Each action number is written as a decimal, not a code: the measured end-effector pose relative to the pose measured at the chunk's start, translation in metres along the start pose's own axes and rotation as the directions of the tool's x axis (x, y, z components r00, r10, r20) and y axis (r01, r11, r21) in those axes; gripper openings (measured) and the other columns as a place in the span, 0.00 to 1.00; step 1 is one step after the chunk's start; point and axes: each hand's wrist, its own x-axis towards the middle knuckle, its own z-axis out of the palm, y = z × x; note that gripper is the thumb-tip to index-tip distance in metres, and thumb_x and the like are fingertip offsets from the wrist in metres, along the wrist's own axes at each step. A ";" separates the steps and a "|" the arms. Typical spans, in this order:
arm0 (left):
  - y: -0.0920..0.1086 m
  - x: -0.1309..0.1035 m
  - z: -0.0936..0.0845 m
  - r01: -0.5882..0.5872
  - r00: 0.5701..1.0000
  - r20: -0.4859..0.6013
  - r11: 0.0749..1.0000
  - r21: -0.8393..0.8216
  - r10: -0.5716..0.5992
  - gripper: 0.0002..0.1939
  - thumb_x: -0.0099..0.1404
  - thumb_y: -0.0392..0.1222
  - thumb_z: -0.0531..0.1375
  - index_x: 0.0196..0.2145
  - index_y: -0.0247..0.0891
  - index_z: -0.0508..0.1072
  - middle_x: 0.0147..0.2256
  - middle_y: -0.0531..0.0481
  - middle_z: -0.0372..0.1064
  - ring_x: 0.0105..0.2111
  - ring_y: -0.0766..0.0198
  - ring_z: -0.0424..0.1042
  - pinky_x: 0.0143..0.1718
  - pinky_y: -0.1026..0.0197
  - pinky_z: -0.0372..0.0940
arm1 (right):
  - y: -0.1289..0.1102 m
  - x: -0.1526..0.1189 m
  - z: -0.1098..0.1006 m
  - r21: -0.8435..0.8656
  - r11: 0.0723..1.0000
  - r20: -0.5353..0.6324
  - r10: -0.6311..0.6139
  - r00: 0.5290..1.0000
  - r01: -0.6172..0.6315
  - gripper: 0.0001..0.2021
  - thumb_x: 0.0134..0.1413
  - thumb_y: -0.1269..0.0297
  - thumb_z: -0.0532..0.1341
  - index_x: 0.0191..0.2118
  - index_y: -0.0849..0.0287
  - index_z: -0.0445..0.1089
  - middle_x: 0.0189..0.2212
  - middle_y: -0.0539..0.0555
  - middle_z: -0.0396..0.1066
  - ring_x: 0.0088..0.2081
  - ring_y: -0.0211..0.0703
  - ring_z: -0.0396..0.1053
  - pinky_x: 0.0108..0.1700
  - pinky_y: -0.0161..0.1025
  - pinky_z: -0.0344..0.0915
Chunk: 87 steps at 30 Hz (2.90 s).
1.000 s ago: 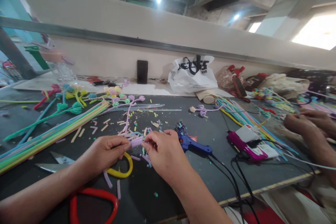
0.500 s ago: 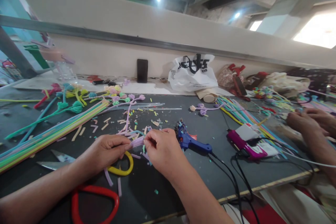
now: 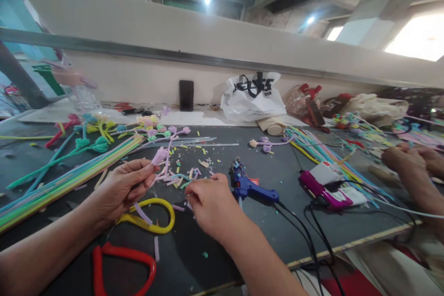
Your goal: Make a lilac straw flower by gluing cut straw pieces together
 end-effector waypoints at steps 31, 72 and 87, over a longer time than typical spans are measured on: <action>0.004 0.006 -0.013 0.070 0.984 0.175 0.979 -0.192 -0.036 0.08 0.56 0.40 0.61 0.29 0.31 0.69 0.16 0.57 0.61 0.09 0.83 0.46 0.10 0.76 0.38 | -0.026 0.062 0.040 0.009 0.999 -0.055 -0.037 0.998 0.038 0.06 0.52 0.74 0.51 0.32 0.60 0.64 0.29 0.52 0.69 0.30 0.38 0.67 0.33 0.35 0.59; -0.007 -0.009 0.008 0.326 0.890 0.332 0.945 0.018 -0.313 0.09 0.58 0.40 0.59 0.28 0.30 0.72 0.15 0.56 0.60 0.09 0.82 0.46 0.10 0.73 0.35 | -0.024 0.015 0.012 0.379 0.919 -0.451 0.287 0.845 -0.109 0.06 0.46 0.67 0.59 0.21 0.58 0.67 0.18 0.46 0.64 0.22 0.35 0.61 0.28 0.33 0.57; -0.010 -0.006 0.004 0.347 0.875 0.345 0.937 0.043 -0.340 0.08 0.58 0.40 0.59 0.28 0.30 0.73 0.15 0.56 0.58 0.09 0.83 0.46 0.10 0.74 0.35 | -0.019 0.016 0.020 0.357 0.924 -0.470 0.303 0.829 -0.135 0.06 0.44 0.67 0.61 0.20 0.58 0.67 0.18 0.47 0.66 0.23 0.36 0.62 0.29 0.34 0.59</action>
